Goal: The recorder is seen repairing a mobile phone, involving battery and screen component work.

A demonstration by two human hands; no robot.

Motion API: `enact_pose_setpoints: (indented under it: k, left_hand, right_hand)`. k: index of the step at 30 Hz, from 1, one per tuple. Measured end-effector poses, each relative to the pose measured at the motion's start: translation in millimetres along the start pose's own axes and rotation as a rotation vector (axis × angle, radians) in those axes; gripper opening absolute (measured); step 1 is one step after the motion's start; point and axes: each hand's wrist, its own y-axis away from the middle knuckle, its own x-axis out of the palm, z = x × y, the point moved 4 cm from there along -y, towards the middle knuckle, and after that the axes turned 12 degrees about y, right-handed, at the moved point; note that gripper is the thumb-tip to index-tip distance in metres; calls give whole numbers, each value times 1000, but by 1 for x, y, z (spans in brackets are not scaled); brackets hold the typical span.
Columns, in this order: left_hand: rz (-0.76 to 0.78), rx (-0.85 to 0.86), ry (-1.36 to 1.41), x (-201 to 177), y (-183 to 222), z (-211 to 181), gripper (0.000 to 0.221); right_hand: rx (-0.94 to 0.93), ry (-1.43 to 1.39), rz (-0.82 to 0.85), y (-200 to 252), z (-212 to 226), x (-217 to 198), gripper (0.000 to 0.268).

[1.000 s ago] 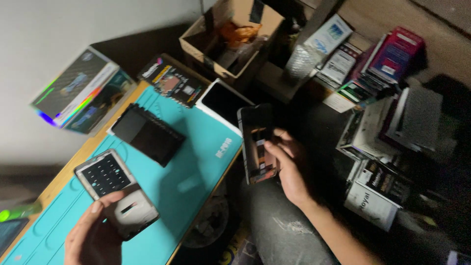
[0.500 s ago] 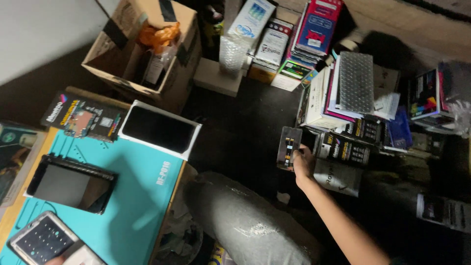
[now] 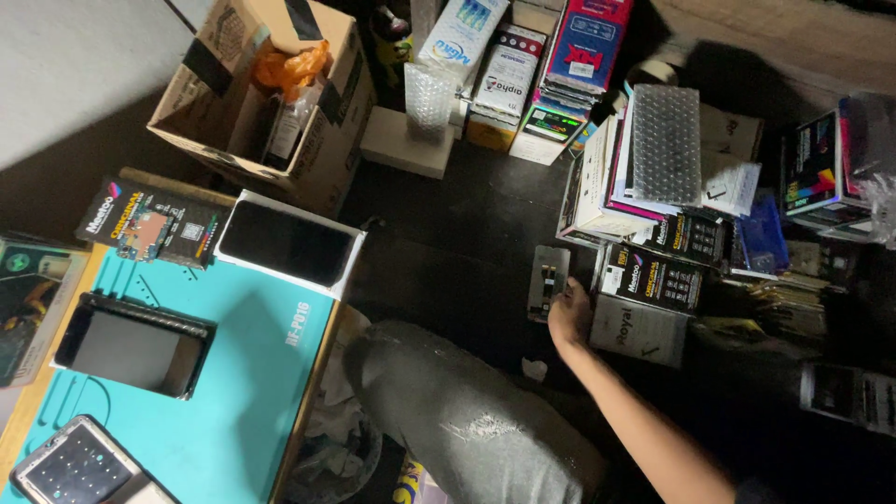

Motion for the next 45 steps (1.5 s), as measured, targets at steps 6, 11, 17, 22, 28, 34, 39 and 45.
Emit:
enact_pose_setpoints:
  k: [6, 11, 17, 22, 28, 34, 39, 45]
  left_hand:
    - [-78, 89, 108, 25, 86, 59, 77]
    - [-319, 261, 189, 357, 205, -30, 85]
    - [-614, 270, 314, 397, 243, -43, 88]
    - [-521, 263, 516, 393, 256, -29, 57]
    - [-435, 307, 604, 372, 283, -17, 47]
    - [-556, 262, 569, 348, 305, -1, 44]
    - [-509, 333, 690, 338, 305, 9, 40]
    - [-432, 359, 790, 335, 293, 18, 30]
  right_hand:
    - [-269, -37, -39, 40, 52, -10, 52]
    - [-600, -434, 144, 136, 248, -61, 44]
    - [-998, -728, 598, 295, 404, -87, 28]
    - [-881, -458, 1360, 410, 450, -55, 35]
    - [-761, -427, 1663, 471, 431, -21, 32]
    - [-781, -434, 1682, 480, 401, 18, 30]
    - [-463, -469, 1787, 530, 411, 17, 50]
    - [-279, -394, 1966, 547, 409, 30, 82]
